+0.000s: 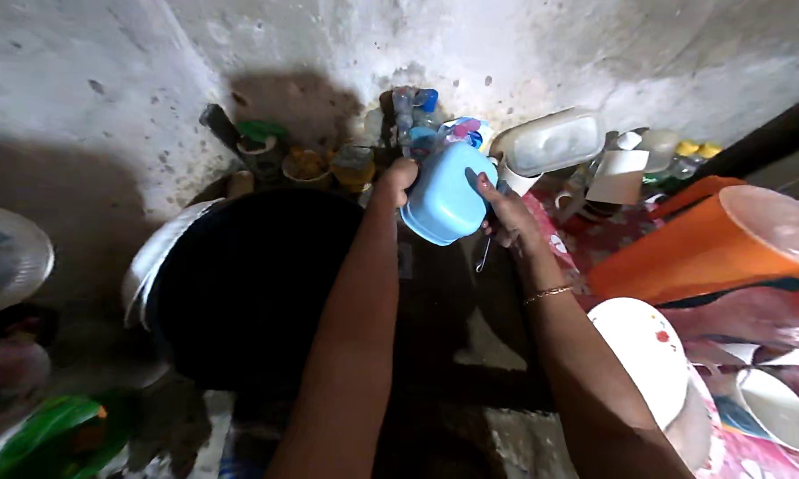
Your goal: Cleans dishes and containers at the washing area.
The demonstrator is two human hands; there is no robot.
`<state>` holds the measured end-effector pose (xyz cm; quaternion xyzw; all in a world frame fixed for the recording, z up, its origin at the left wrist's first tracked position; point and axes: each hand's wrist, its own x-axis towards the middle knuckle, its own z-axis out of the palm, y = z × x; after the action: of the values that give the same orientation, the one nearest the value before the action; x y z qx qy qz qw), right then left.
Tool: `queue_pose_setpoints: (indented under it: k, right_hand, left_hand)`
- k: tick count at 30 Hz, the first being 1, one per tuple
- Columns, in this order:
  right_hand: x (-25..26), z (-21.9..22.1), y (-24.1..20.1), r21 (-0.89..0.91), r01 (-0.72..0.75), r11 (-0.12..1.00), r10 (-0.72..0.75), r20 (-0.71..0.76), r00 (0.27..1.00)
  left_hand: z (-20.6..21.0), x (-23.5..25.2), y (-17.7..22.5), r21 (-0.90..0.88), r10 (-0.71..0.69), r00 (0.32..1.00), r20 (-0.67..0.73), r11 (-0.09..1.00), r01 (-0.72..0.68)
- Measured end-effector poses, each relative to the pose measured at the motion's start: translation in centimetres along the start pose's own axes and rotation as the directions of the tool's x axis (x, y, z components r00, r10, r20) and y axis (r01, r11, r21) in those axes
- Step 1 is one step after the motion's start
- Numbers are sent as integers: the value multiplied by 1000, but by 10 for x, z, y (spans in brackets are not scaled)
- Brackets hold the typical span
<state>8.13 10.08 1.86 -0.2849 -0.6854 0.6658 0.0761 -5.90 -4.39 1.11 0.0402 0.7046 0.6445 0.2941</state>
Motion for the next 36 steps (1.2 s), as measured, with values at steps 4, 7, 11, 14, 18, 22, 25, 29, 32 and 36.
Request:
queue_pose_setpoints:
  k: [4, 7, 11, 14, 18, 22, 25, 29, 32, 36]
  right_hand:
    - [11, -2, 10, 49, -110, 993, 102, 149, 984]
    - [0, -11, -7, 59, 74, 996, -80, 112, 990]
    - [-14, -52, -27, 281, 233, 931, -266, 88, 960]
    - [-4, -53, -25, -327, 223, 918, -249, -37, 968]
    - [-11, -56, -27, -266, 255, 930, -276, -43, 960]
    - [-20, -51, -52, -604, 290, 743, -363, 1, 932]
    - [-48, -20, -82, -204, 455, 867, -465, -1, 885]
    - [-110, 61, -123, 319, 491, 811, -584, 382, 716]
    - [-133, 149, -137, 439, 319, 840, -533, 559, 635]
    - [-150, 252, -134, 366, 150, 919, -381, 718, 583]
  left_hand:
    - [0, 5, 1, 61, 47, 997, 66, 997, -51]
    - [-1, 1, 7, -82, 85, 991, 101, 994, -77]
    - [0, -8, 11, 2, 63, 993, 96, 998, -64]
    - [-7, -27, 15, 489, 88, 991, 104, 863, -128]
    - [-10, -68, 38, 856, 79, 985, 151, 488, -170]
    - [-31, -124, 69, 912, 199, 976, 87, 378, -158]
    - [-63, -189, 88, 915, 412, 909, -58, 385, -117]
    - [-120, -284, 63, 892, 791, 468, -394, 452, -14]
    - [-152, -353, 17, 791, 754, 251, -607, 601, 110]
    - [-199, -372, -30, 713, 669, 247, -701, 647, 272]
